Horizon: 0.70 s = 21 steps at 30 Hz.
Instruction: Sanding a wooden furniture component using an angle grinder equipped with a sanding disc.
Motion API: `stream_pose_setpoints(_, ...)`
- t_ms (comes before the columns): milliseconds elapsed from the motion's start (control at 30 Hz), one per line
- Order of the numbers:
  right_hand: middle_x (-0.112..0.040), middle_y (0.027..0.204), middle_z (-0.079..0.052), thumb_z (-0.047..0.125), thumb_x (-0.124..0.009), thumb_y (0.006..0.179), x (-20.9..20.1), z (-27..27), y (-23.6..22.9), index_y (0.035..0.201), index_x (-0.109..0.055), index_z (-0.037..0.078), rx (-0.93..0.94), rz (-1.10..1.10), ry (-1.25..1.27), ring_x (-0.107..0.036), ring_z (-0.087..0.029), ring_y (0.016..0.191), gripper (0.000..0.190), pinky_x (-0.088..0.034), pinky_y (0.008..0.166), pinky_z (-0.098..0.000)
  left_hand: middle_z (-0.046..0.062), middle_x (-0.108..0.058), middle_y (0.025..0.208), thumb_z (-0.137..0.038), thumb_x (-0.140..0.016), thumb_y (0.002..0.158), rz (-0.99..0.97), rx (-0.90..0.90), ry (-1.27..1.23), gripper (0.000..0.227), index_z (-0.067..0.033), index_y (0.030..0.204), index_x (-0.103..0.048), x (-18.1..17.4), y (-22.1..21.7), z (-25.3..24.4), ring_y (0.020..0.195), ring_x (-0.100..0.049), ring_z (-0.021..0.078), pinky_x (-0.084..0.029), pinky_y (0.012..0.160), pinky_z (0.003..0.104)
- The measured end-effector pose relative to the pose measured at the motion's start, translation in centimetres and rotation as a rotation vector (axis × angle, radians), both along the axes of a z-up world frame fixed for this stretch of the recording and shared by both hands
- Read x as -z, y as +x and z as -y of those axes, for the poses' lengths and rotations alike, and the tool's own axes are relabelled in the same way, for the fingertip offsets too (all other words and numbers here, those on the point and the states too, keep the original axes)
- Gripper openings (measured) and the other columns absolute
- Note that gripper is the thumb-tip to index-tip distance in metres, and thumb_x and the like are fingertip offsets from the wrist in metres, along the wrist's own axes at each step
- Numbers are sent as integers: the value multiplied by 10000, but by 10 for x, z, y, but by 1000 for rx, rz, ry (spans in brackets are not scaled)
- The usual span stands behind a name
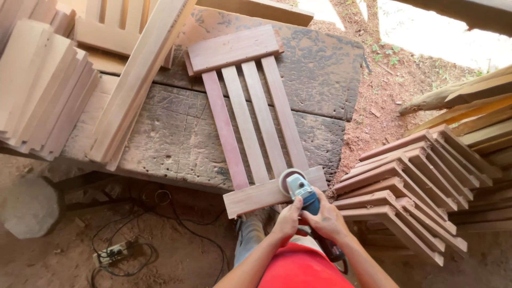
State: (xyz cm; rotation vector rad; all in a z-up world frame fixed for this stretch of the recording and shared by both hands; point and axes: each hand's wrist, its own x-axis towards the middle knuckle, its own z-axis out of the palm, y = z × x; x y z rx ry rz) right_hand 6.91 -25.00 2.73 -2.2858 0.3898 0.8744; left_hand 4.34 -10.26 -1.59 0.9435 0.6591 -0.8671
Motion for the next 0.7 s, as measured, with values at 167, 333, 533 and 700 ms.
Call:
stream_pose_setpoints(167,-768,1120,-158,373,-738,767,4,38,7,1520,-421,224,111,-24,8,-773,-297,929,830,-602,756,-377,163,-691,1073,-570,-422,1034,61,172,7,662,10,1287,-616,2,24,33,832,-668,231,-563,572,328)
stream_pose_setpoints(333,-699,1256,-172,376,-759,775,3,85,-5,1504,-472,103,349,56,76,-715,-289,1036,830,-557,857,-362,102,-598,797,-516,-462,999,362,570,186,503,-43,1002,-634,-12,52,53,594,-495,191,-414,552,345)
stream_pose_setpoints(533,-697,1090,-322,164,-731,845,106,205,-61,1417,-563,-47,842,167,174,-680,-442,851,632,-513,763,-495,85,-729,1045,-236,-746,834,1211,302,794,240,-89,1020,-711,-49,40,-46,920,-662,316,-520,838,387)
stream_pose_setpoints(700,-665,1245,-293,-133,-675,783,239,303,-140,1435,-530,-95,746,576,446,-662,-390,998,669,-510,927,-463,187,-634,1303,-481,-851,693,534,-16,1531,832,-46,1350,-584,116,-34,-175,1204,-611,350,-484,1056,412)
